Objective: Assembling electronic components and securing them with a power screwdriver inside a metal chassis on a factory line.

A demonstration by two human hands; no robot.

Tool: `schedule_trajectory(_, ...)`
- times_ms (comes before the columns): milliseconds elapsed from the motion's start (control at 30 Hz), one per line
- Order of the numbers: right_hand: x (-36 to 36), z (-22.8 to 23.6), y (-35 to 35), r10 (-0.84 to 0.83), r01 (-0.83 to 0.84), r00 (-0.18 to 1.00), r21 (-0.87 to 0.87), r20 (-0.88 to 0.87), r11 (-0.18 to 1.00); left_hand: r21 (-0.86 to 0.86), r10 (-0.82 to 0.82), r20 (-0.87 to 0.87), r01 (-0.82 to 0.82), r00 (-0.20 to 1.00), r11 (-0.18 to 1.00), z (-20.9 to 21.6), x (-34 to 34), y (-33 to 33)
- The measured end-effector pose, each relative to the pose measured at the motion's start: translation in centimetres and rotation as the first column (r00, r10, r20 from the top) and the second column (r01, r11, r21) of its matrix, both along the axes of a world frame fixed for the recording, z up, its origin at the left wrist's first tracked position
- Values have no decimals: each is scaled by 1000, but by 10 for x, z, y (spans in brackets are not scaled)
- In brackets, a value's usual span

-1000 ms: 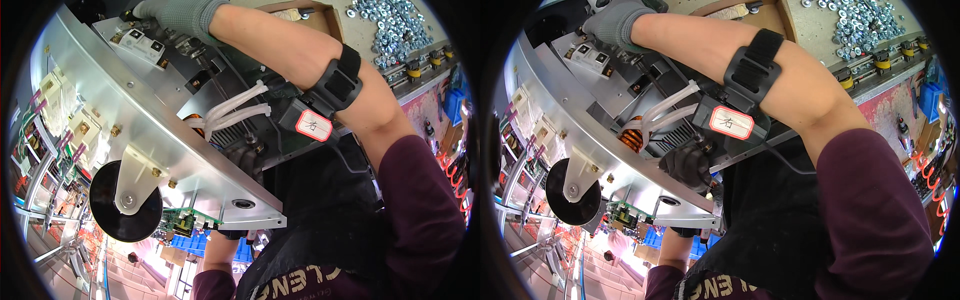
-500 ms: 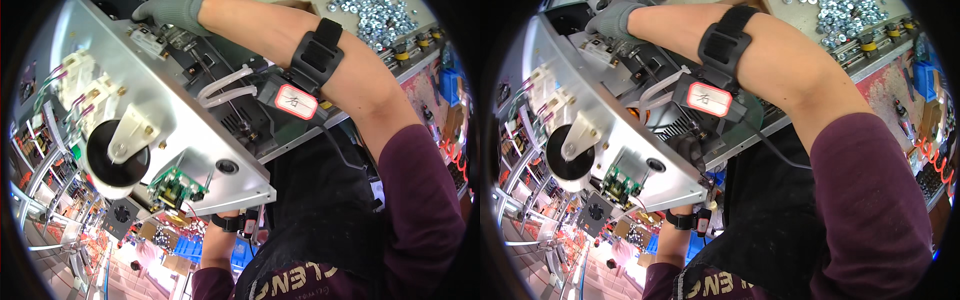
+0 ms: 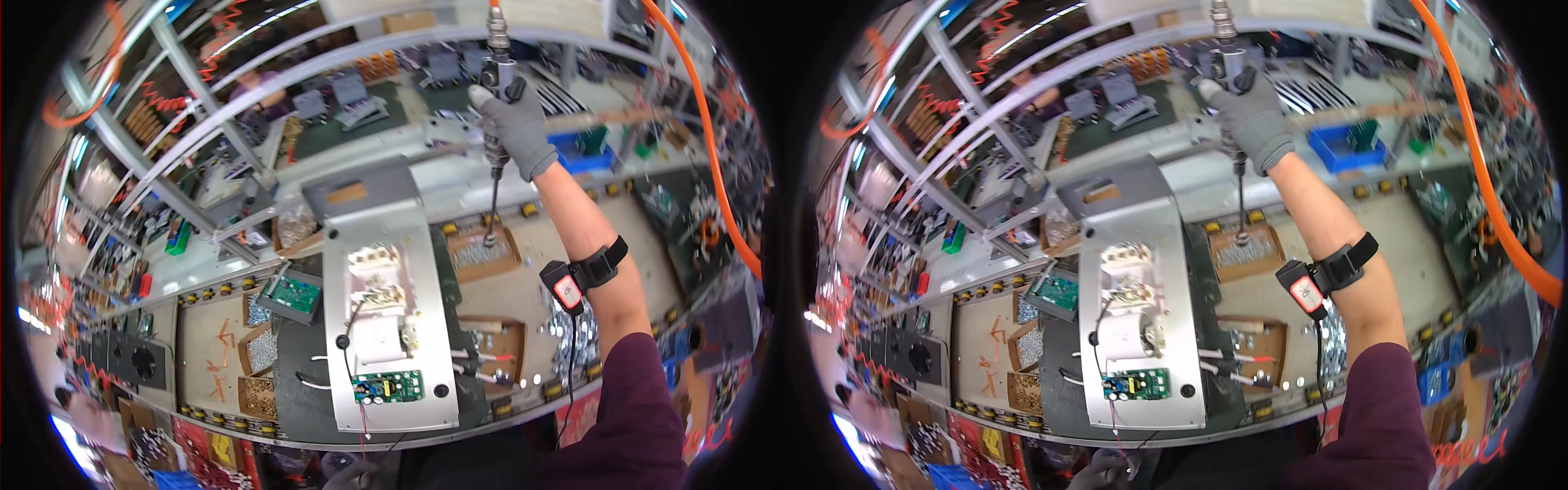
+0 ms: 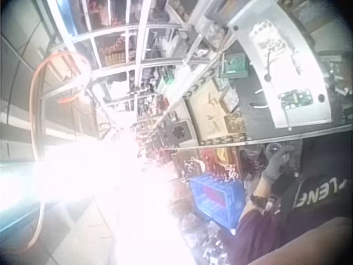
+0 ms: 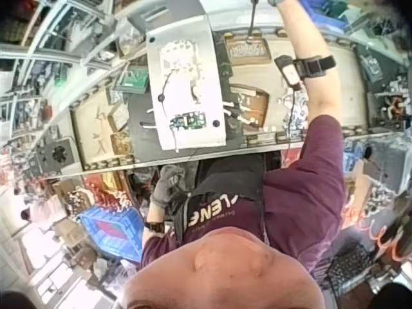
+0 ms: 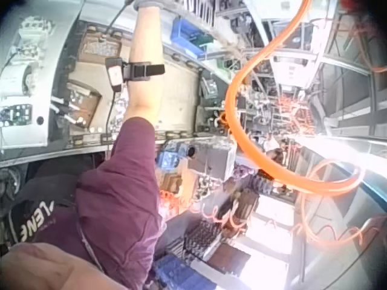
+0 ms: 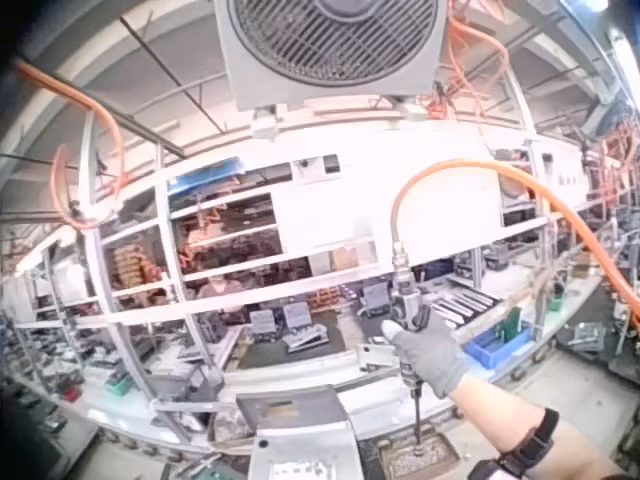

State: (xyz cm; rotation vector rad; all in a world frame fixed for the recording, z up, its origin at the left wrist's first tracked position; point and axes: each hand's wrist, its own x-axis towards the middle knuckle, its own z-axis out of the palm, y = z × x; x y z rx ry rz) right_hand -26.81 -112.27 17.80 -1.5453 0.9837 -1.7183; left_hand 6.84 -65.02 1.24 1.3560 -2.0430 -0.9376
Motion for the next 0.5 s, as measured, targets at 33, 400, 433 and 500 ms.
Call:
schedule_trajectory(33, 7, 17, -17, -64, 62, 997, -55, -46, 997, 554, 457, -424, -175, 782, 814, 20, 1, 17)
schedule_trajectory(400, 80, 76, -180, -620, 396, 463, -479, -633, 784, 663, 903, -418, -647, 97, 376, 104, -34, 71)
schedule_trajectory(433, 79, 65, -189, -528, 401, 439, -367, -727, 839, 656, 922, -373, -673, 106, 343, 98, -36, 70)
schedule_trajectory(500, 76, 49, -198, -615, 470, 433, -417, -659, 778, 624, 950, -295, -734, 98, 269, 86, -36, 66)
